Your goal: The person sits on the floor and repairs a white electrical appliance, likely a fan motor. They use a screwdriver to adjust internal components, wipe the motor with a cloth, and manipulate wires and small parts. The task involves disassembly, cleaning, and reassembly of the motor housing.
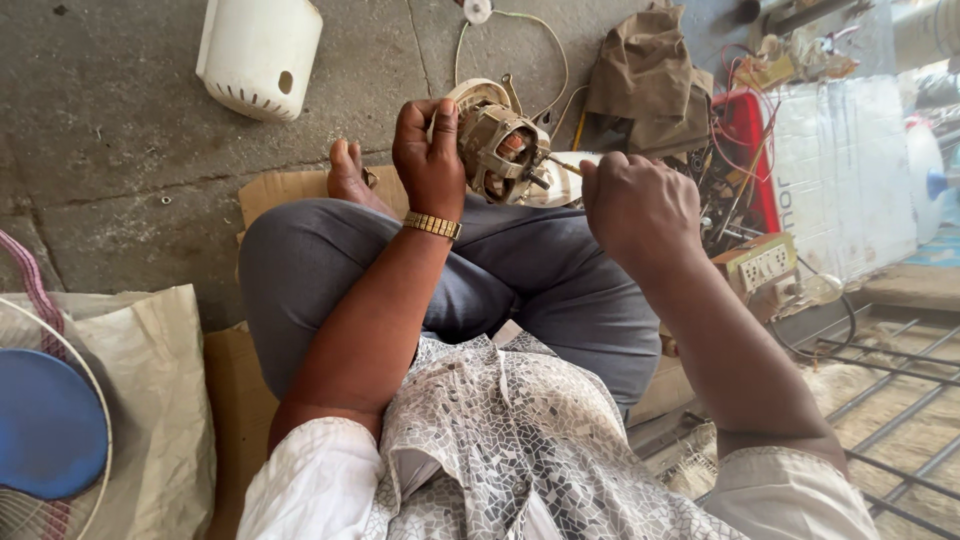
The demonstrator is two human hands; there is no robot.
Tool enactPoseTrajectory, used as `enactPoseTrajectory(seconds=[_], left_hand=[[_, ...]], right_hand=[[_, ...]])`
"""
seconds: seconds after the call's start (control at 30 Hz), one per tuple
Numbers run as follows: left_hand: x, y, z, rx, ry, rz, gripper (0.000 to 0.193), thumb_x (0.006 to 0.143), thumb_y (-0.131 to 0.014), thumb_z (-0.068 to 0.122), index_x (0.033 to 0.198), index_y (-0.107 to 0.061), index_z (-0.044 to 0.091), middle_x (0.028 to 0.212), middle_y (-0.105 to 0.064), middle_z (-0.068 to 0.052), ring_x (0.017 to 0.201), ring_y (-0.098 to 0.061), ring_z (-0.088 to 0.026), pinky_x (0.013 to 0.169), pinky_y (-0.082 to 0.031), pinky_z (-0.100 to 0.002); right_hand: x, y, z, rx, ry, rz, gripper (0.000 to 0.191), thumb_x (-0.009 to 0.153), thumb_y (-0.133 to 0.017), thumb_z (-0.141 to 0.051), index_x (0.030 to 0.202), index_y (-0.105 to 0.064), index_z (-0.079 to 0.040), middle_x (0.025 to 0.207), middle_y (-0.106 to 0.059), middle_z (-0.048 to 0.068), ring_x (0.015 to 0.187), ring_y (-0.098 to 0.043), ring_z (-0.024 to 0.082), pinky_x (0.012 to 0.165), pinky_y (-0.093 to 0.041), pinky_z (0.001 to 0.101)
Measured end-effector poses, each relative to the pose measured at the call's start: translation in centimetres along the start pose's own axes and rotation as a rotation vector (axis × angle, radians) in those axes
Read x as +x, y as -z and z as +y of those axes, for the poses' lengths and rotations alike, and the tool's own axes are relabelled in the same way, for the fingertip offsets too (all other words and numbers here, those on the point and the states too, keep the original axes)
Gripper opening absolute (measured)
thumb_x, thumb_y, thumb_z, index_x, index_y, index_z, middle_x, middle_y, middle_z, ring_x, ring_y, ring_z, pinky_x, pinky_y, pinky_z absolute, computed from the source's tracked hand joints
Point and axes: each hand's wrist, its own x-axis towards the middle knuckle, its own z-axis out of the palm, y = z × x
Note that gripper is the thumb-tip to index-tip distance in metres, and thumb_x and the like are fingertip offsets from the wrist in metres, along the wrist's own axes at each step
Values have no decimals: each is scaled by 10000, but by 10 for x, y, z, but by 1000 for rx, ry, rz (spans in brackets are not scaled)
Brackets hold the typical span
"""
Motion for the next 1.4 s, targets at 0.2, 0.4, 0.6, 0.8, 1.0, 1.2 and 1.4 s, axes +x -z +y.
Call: enactPoseTrajectory(seconds=[0.2, 0.4, 0.6, 0.8, 1.0, 1.2, 1.4], left_hand=[[-1, 3, -1, 91, -35, 18, 225, 1079, -624, 246, 963, -629, 53, 914, -645, -13, 841, -593, -118, 787, -507, -295], [-2, 1, 3, 107, -23, -7, 232, 1081, -617, 260, 961, -620, 62, 900, -631, -7, 830, -583, -111, 770, -502, -293], [-3, 2, 1, 84, -12, -1, 230, 1081, -618, 262, 963, -622, 64, 899, -637, -6, 827, -585, -110, 769, -506, -290], [-2, 1, 0, 77, -13, 14, 216, 1078, -623, 247, 972, -630, 58, 908, -641, -9, 835, -593, -111, 776, -511, -288], [-3, 1, -2, 52, -14, 3, 222, 1081, -628, 249, 977, -628, 53, 912, -643, -9, 845, -595, -113, 790, -512, -293], [-2, 2, -1, 97, -4, 16, 239, 1077, -621, 267, 961, -623, 58, 910, -640, -13, 837, -592, -114, 782, -509, -289], [-2, 1, 0, 103, -5, 5, 247, 1074, -617, 275, 950, -620, 62, 908, -634, -15, 832, -586, -119, 776, -506, -293]], right_hand=[[-8, -9, 0, 79, 241, 341, 326, 987, -702, -371, 947, -645, -53, 982, -720, 131, 970, -687, 354, 850, -530, 508], [-7, -5, -2, 76, 45, 172, 402, 1059, -637, -410, 944, -649, -25, 931, -709, 174, 872, -689, 368, 715, -534, 496], [-4, -5, -2, -29, 153, 170, 414, 1084, -626, -399, 889, -645, -34, 893, -717, 148, 848, -700, 349, 708, -546, 479], [-9, -4, -8, 21, 262, 434, 368, 963, -649, -405, 908, -656, -41, 938, -720, 136, 909, -698, 342, 738, -543, 468], [-3, 1, -5, 11, 21, 14, 424, 1113, -582, -382, 896, -669, -28, 860, -717, 188, 788, -696, 362, 682, -534, 490], [-5, -3, -8, -33, 241, 245, 282, 1049, -634, -316, 931, -666, -62, 938, -721, 123, 933, -694, 323, 803, -548, 481], [-3, 9, -11, 14, 126, 190, 395, 965, -699, -418, 976, -658, -25, 986, -711, 156, 946, -681, 353, 741, -536, 498]])
